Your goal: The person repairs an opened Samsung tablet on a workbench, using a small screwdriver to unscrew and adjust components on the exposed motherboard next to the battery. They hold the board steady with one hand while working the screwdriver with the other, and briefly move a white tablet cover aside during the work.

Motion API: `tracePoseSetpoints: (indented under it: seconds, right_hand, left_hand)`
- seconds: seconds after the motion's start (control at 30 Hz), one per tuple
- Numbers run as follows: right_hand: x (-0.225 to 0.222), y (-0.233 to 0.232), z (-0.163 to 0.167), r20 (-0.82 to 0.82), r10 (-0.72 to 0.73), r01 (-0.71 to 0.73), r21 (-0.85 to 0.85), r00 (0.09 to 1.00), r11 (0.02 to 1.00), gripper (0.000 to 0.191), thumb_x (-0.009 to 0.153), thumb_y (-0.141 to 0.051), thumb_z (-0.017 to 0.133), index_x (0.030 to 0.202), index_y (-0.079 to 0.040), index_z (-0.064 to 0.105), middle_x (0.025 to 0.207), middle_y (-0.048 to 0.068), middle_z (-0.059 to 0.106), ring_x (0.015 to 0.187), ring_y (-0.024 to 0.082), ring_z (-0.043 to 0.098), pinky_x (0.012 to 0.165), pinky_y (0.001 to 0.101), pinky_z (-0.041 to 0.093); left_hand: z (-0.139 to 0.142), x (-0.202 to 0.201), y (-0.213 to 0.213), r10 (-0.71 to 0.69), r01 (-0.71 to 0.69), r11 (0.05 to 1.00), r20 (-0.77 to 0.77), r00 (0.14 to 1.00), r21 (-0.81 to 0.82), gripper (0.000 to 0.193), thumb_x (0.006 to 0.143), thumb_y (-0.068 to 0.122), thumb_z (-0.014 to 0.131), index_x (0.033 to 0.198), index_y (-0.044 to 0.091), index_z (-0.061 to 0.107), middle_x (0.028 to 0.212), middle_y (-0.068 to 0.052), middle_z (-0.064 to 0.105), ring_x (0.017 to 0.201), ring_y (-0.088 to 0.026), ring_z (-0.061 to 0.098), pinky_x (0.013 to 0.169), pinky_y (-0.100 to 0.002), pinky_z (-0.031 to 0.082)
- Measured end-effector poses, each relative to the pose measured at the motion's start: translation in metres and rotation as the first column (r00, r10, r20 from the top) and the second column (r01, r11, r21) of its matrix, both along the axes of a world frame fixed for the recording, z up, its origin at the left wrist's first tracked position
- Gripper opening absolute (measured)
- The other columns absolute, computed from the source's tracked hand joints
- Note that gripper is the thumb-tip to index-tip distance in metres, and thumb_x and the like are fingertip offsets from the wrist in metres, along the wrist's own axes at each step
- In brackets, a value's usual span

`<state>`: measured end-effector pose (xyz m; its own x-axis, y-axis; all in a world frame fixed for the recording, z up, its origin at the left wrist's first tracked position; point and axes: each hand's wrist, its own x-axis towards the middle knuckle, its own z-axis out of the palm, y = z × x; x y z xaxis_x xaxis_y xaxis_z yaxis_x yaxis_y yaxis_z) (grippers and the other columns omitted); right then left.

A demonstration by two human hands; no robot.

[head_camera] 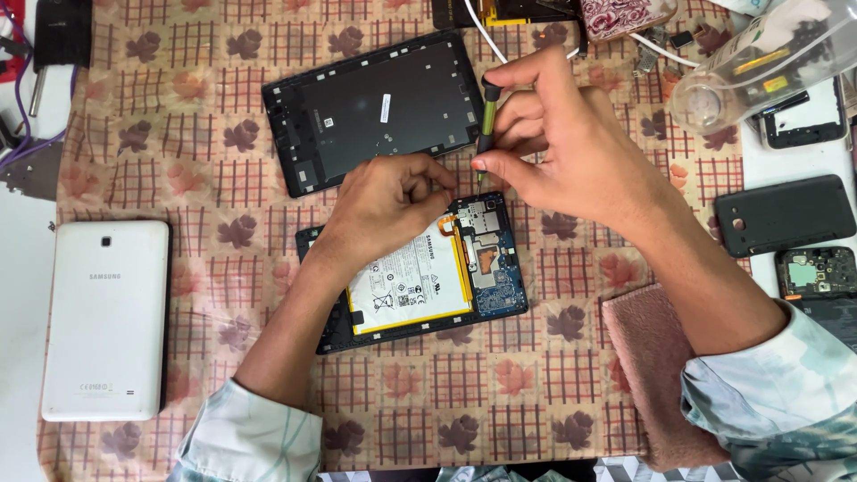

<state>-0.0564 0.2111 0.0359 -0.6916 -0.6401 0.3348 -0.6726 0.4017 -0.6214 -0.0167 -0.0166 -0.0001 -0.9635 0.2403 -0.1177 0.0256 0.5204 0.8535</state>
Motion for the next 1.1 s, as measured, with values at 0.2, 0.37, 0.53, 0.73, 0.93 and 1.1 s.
tracePoseSetpoints:
  seconds: [0.2, 0.37, 0.53, 0.73, 0.93, 1.1]
  right_hand:
    - [-0.0008, -0.0004, -0.0045, -0.018, 0.048, -0.048, -0.009, 0.999, 0.999, 0.062, 0.096, 0.002, 0.079, 0.138, 0.001, 0.033, 0.097, 0.016, 0.074, 0.094, 0.024, 0.080, 0.083, 0.0337, 0.068]
    - [0.0007, 0.0001, -0.0051, -0.010, 0.036, -0.036, 0.011, 0.999, 0.999, 0.061, 0.095, -0.001, 0.079, 0.136, 0.002, 0.035, 0.099, 0.017, 0.075, 0.093, 0.024, 0.080, 0.075, 0.0321, 0.067]
    - [0.0004, 0.0000, -0.0058, 0.009, 0.017, -0.017, 0.001, 1.000, 1.000, 0.062, 0.094, -0.002, 0.080, 0.137, 0.002, 0.035, 0.095, 0.015, 0.074, 0.092, 0.022, 0.079, 0.075, 0.0312, 0.066]
    - [-0.0002, 0.0002, -0.0079, 0.004, 0.026, -0.026, -0.016, 1.000, 1.000, 0.062, 0.094, 0.000, 0.079, 0.136, 0.003, 0.034, 0.094, 0.016, 0.073, 0.091, 0.021, 0.078, 0.076, 0.0301, 0.066]
    - [-0.0026, 0.0009, -0.0076, -0.040, 0.056, -0.056, -0.016, 0.998, 0.998, 0.061, 0.095, 0.002, 0.078, 0.137, 0.003, 0.034, 0.096, 0.017, 0.073, 0.093, 0.022, 0.078, 0.082, 0.0319, 0.065]
    - [-0.0021, -0.0007, -0.0067, -0.043, 0.049, -0.049, -0.001, 0.998, 0.999, 0.061, 0.096, 0.001, 0.078, 0.137, 0.004, 0.034, 0.093, 0.017, 0.073, 0.091, 0.023, 0.078, 0.080, 0.0321, 0.065]
  left_hand:
    - [-0.0002, -0.0005, 0.0000, 0.001, -0.001, 1.000, -0.005, 1.000, -0.016, 0.015, 0.083, 0.013, 0.073, 0.096, 0.008, 0.079, 0.053, 0.002, 0.062, 0.049, -0.005, 0.055, 0.051, -0.028, 0.045]
    - [0.0007, -0.0009, 0.0010, 0.005, -0.004, 0.999, 0.014, 1.000, -0.037, 0.015, 0.084, 0.014, 0.073, 0.096, 0.009, 0.079, 0.053, 0.002, 0.062, 0.049, -0.005, 0.055, 0.051, -0.029, 0.045]
    - [0.0023, -0.0003, -0.0001, 0.005, -0.005, 1.000, 0.012, 1.000, -0.031, 0.015, 0.084, 0.013, 0.072, 0.096, 0.009, 0.079, 0.054, 0.002, 0.063, 0.050, -0.005, 0.057, 0.052, -0.028, 0.047]
    - [0.0028, -0.0001, 0.0009, 0.000, 0.001, 1.000, 0.019, 1.000, -0.024, 0.015, 0.084, 0.013, 0.072, 0.096, 0.009, 0.079, 0.055, 0.002, 0.063, 0.051, -0.005, 0.058, 0.053, -0.028, 0.048]
    - [0.0021, -0.0009, -0.0003, 0.002, -0.002, 1.000, 0.024, 1.000, -0.027, 0.016, 0.083, 0.011, 0.071, 0.096, 0.009, 0.079, 0.056, 0.002, 0.065, 0.051, -0.005, 0.059, 0.053, -0.028, 0.048]
    - [0.0010, -0.0007, -0.0005, -0.004, 0.004, 1.000, 0.001, 1.000, 0.006, 0.017, 0.082, 0.009, 0.070, 0.096, 0.008, 0.079, 0.056, 0.002, 0.065, 0.051, -0.005, 0.059, 0.053, -0.028, 0.049]
